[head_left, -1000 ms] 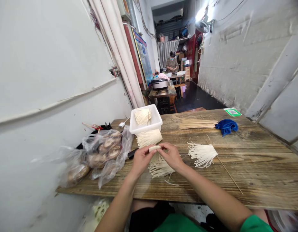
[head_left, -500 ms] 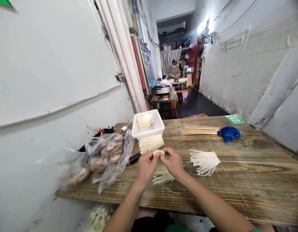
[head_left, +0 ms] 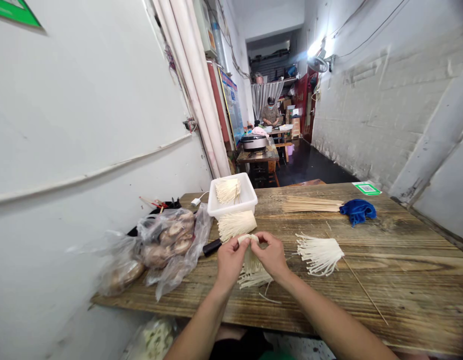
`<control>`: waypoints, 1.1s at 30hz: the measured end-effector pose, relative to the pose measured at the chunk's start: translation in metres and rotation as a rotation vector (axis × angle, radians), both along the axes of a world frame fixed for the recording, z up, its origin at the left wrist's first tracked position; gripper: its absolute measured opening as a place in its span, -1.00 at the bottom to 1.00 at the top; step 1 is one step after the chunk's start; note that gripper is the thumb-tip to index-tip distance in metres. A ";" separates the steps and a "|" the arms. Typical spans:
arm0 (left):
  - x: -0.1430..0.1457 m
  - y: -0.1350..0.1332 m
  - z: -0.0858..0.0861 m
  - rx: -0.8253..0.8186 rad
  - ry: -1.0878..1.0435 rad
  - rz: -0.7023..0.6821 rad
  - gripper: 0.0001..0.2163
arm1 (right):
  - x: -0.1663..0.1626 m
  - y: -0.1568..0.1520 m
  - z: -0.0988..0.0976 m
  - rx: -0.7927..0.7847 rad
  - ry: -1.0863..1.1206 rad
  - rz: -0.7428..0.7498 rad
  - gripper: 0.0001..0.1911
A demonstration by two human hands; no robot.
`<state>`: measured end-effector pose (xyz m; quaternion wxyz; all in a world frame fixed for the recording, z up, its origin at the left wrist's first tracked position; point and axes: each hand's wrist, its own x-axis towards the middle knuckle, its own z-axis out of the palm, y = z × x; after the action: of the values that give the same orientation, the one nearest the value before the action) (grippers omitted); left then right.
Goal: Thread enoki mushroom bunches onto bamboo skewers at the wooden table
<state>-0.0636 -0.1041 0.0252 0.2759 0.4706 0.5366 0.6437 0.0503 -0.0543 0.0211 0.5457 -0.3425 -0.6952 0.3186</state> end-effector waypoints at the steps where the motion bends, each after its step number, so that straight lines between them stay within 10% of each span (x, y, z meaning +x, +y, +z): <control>1: -0.001 0.000 0.000 -0.020 -0.043 -0.025 -0.72 | 0.002 0.001 0.000 -0.016 0.011 0.029 -0.86; 12: -0.011 -0.010 0.011 0.025 -0.349 0.034 -0.66 | 0.032 0.025 -0.009 -0.263 0.331 0.011 -0.70; 19: -0.017 -0.033 0.011 0.143 0.202 0.408 -0.68 | 0.103 0.050 0.000 -0.248 0.552 -0.277 -0.64; 27: 0.032 -0.014 -0.072 0.059 1.011 0.044 -0.72 | 0.132 0.023 0.012 -0.215 0.393 -0.185 -0.66; 33: 0.049 -0.020 -0.067 0.015 1.050 -0.113 -0.64 | 0.137 -0.007 0.016 -0.270 0.250 0.033 -0.76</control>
<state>-0.0143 -0.1236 -0.0416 0.0009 0.7601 0.5716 0.3092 0.1868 -0.0613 0.0369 0.5715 -0.3588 -0.5786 0.4580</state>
